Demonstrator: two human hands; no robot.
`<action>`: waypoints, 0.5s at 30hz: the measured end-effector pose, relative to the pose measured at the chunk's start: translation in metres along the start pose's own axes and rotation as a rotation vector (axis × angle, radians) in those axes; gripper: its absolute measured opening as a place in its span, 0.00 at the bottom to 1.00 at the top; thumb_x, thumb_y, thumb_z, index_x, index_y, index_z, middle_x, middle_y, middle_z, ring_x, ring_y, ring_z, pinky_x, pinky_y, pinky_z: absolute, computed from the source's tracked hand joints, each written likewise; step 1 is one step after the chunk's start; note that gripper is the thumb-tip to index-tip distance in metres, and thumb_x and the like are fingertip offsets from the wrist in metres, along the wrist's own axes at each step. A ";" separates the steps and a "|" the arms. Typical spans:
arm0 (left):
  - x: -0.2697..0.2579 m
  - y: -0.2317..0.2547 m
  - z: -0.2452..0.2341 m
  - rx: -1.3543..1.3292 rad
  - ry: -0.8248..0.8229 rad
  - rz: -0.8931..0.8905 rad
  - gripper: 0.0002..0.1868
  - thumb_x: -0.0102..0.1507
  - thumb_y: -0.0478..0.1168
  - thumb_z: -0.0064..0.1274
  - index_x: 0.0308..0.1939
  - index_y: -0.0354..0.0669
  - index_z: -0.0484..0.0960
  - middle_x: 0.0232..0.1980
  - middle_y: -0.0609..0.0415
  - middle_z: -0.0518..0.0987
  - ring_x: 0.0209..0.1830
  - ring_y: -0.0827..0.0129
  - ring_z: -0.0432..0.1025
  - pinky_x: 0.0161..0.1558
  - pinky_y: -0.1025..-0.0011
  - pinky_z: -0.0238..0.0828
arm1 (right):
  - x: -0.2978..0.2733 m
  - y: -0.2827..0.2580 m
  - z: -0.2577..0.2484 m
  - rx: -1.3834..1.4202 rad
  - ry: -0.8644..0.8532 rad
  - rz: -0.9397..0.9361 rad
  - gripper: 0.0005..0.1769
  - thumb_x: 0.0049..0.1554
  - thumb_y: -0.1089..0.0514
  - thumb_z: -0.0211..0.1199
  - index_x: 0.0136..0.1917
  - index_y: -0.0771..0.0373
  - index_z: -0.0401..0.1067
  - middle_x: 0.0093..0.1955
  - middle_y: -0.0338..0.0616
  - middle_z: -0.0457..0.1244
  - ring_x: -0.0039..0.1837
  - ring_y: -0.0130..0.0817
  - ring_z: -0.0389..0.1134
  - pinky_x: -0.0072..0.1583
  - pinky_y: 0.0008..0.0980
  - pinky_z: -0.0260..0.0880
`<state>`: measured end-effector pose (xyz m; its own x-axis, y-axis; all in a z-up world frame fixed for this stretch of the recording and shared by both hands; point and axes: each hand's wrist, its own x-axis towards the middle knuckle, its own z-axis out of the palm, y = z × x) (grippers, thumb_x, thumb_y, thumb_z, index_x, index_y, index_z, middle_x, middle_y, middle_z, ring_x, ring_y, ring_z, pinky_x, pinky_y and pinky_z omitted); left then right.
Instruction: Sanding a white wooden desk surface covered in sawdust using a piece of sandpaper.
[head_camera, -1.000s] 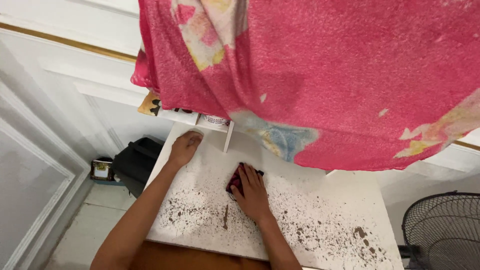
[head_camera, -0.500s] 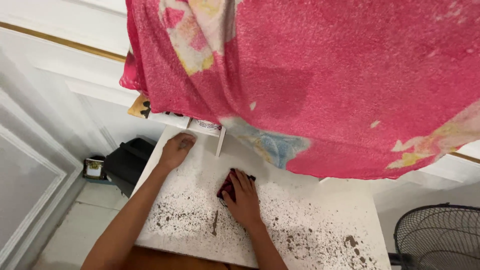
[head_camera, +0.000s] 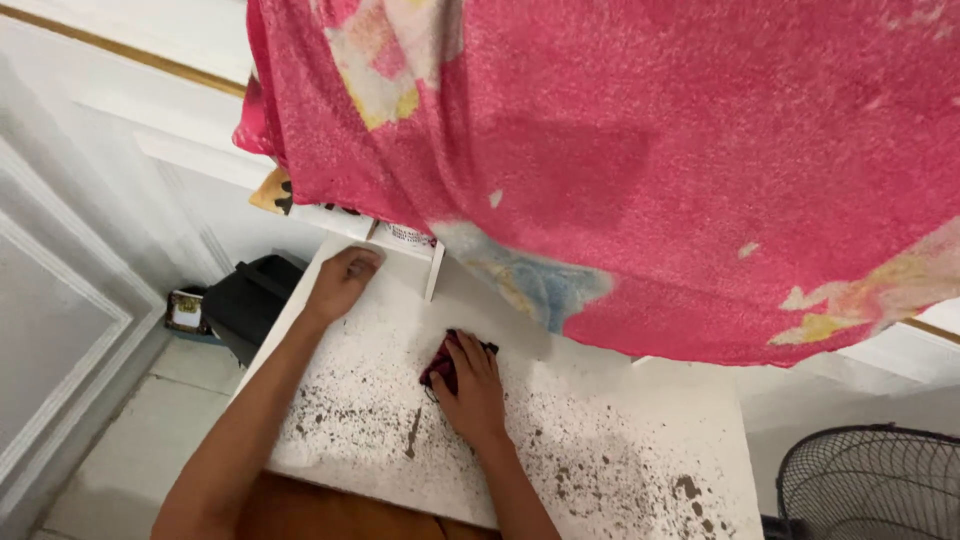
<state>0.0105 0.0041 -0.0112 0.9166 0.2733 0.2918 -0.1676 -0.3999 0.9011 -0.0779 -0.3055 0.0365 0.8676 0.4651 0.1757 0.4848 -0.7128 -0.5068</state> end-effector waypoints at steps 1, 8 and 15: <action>-0.005 -0.001 0.004 -0.004 -0.001 -0.006 0.10 0.66 0.35 0.55 0.50 0.36 0.84 0.44 0.50 0.86 0.40 0.69 0.78 0.46 0.72 0.75 | -0.003 0.000 0.000 -0.003 -0.006 0.003 0.35 0.58 0.47 0.63 0.74 0.62 0.63 0.81 0.50 0.51 0.81 0.50 0.49 0.79 0.52 0.39; -0.001 -0.015 0.003 0.005 0.030 0.012 0.10 0.65 0.34 0.54 0.50 0.36 0.84 0.44 0.51 0.86 0.41 0.70 0.78 0.46 0.73 0.74 | 0.001 0.005 0.001 0.042 -0.002 -0.020 0.34 0.59 0.48 0.63 0.75 0.62 0.64 0.80 0.50 0.52 0.81 0.50 0.49 0.79 0.52 0.40; -0.002 -0.002 0.002 -0.038 0.022 -0.019 0.11 0.66 0.32 0.53 0.51 0.38 0.84 0.45 0.50 0.86 0.43 0.69 0.76 0.47 0.72 0.73 | 0.003 -0.005 -0.004 0.039 0.008 -0.004 0.32 0.58 0.49 0.64 0.73 0.62 0.65 0.80 0.49 0.53 0.81 0.48 0.50 0.79 0.51 0.41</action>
